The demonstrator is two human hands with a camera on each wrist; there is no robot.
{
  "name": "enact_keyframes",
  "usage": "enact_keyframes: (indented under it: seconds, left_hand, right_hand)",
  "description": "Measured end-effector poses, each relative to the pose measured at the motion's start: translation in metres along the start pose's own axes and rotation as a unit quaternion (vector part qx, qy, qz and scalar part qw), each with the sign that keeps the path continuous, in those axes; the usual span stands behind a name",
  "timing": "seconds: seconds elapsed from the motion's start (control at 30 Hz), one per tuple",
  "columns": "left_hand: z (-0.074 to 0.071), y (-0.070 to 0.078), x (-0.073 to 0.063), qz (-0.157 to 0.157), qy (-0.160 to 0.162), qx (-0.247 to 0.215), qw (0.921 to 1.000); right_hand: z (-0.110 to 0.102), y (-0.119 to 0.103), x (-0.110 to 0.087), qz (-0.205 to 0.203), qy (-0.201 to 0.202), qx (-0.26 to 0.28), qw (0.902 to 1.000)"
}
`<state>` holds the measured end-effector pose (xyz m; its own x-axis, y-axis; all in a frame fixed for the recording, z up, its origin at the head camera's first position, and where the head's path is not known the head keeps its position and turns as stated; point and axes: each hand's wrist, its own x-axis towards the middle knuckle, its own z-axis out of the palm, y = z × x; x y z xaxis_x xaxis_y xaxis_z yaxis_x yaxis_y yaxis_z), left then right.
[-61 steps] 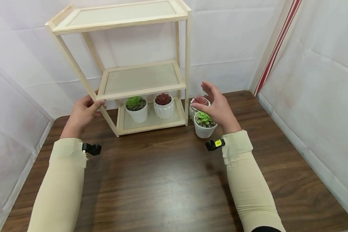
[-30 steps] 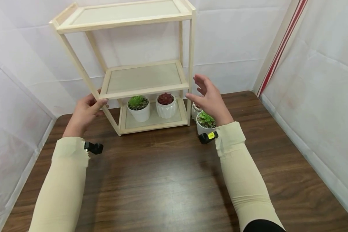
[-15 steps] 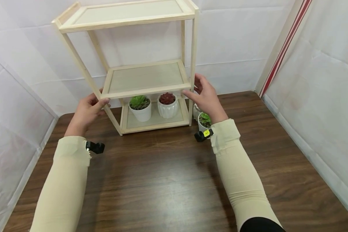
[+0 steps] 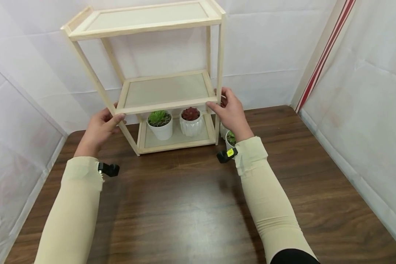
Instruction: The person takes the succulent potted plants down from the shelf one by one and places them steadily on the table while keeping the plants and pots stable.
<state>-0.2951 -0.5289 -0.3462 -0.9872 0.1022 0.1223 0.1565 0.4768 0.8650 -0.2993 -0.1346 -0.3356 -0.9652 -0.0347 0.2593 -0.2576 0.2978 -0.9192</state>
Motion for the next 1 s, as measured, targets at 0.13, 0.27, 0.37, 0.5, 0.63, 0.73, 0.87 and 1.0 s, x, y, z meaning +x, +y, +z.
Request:
enact_keyframes:
  seconds: [0.13, 0.27, 0.37, 0.5, 0.63, 0.73, 0.87, 1.0]
  left_hand:
    - [0.001, 0.0, 0.001, -0.005, 0.0, -0.007, 1.0]
    - [0.003, 0.001, 0.0, -0.002, 0.006, -0.01, 0.9999]
    - [0.004, 0.001, -0.001, 0.006, 0.017, -0.008, 0.9998]
    - [0.007, 0.001, -0.004, 0.011, 0.035, -0.006, 0.9993]
    - [0.006, 0.001, -0.006, 0.007, 0.052, -0.011, 0.9986]
    - [0.007, 0.0, -0.008, 0.007, 0.069, -0.021, 0.9974]
    - [0.008, -0.002, -0.011, 0.015, 0.095, -0.032, 0.9949]
    - [0.008, -0.003, -0.017, 0.021, 0.106, -0.052, 0.9928]
  right_hand:
    - [-0.001, 0.002, 0.0, -0.001, 0.009, -0.005, 0.9999]
    - [-0.002, 0.002, 0.0, 0.005, 0.013, -0.009, 0.9999]
    - [-0.002, 0.001, 0.001, 0.011, 0.016, -0.005, 0.9998]
    - [-0.001, 0.0, 0.002, 0.02, 0.019, -0.008, 0.9996]
    - [0.004, -0.004, 0.004, 0.024, 0.022, -0.029, 0.999]
    - [0.007, -0.006, 0.005, 0.022, 0.025, -0.045, 0.9984]
    - [0.012, -0.008, 0.005, 0.02, 0.031, -0.053, 0.9979]
    - [0.016, -0.009, 0.007, 0.012, 0.039, -0.056, 0.9976]
